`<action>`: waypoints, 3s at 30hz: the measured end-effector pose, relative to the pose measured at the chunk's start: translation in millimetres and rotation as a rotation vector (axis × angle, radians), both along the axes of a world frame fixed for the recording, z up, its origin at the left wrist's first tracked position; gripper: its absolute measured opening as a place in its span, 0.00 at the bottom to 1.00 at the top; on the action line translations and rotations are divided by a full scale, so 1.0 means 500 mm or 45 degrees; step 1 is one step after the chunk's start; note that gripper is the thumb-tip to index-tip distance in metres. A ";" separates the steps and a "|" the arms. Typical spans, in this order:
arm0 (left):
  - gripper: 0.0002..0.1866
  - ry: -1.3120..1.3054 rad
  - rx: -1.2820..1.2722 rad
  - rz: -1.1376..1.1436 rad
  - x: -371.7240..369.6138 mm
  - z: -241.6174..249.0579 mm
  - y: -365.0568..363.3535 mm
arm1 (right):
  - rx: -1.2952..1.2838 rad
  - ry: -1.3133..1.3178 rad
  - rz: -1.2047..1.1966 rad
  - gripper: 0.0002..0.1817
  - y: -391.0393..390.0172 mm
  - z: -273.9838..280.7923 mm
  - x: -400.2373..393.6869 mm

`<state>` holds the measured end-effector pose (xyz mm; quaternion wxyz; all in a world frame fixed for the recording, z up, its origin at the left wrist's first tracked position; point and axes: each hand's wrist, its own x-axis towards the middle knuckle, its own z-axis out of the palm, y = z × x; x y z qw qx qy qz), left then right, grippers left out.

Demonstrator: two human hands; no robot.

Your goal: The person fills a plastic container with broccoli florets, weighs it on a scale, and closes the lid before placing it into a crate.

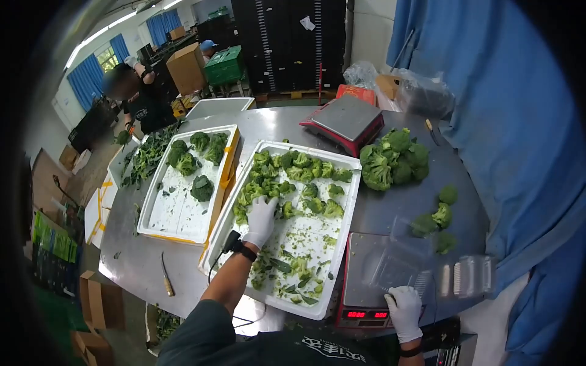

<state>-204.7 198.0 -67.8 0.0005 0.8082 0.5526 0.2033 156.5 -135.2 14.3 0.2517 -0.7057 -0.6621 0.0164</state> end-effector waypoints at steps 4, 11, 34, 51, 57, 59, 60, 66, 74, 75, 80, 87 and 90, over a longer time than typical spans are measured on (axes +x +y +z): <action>0.22 -0.130 0.087 0.046 -0.026 0.002 0.019 | 0.014 0.013 0.025 0.10 -0.003 0.001 0.001; 0.55 -0.057 -0.472 0.231 -0.032 0.069 0.116 | 0.008 0.021 0.040 0.10 -0.001 0.007 -0.001; 0.22 -0.645 -0.100 0.039 -0.001 0.072 0.099 | 0.302 0.003 -0.029 0.25 -0.032 0.016 0.039; 0.27 -0.320 -0.608 -0.888 0.547 0.191 -0.411 | 0.521 0.370 -0.479 0.22 -0.036 -0.024 0.047; 0.22 -0.699 -0.275 -0.762 0.464 0.221 -0.358 | 0.452 0.425 -0.281 0.25 -0.027 0.021 0.055; 0.20 -0.824 -0.292 -0.691 0.406 0.192 -0.298 | 0.375 0.306 -0.146 0.27 -0.024 0.042 0.048; 0.18 -0.886 -0.429 -0.566 0.373 0.211 -0.288 | 0.306 0.186 -0.012 0.29 -0.016 0.049 0.043; 0.14 -0.711 -0.256 -0.269 0.162 0.114 -0.203 | -0.051 0.326 0.092 0.25 0.020 0.024 0.056; 0.46 -0.130 -0.159 0.215 -0.011 0.042 -0.020 | 0.010 0.260 -0.124 0.19 0.043 0.034 0.057; 0.46 -0.137 -0.161 0.214 -0.001 0.052 -0.008 | 0.022 0.213 -0.088 0.17 0.043 0.024 0.062; 0.59 0.409 -0.353 -0.057 0.073 0.088 0.018 | 0.065 0.118 -0.087 0.13 0.045 0.011 0.055; 0.30 0.025 -0.314 -0.430 0.042 0.020 0.117 | 0.077 0.082 -0.109 0.13 0.042 0.008 0.050; 0.27 -0.228 -0.276 -0.299 0.040 0.030 0.095 | 0.135 0.088 -0.100 0.13 0.045 0.001 0.053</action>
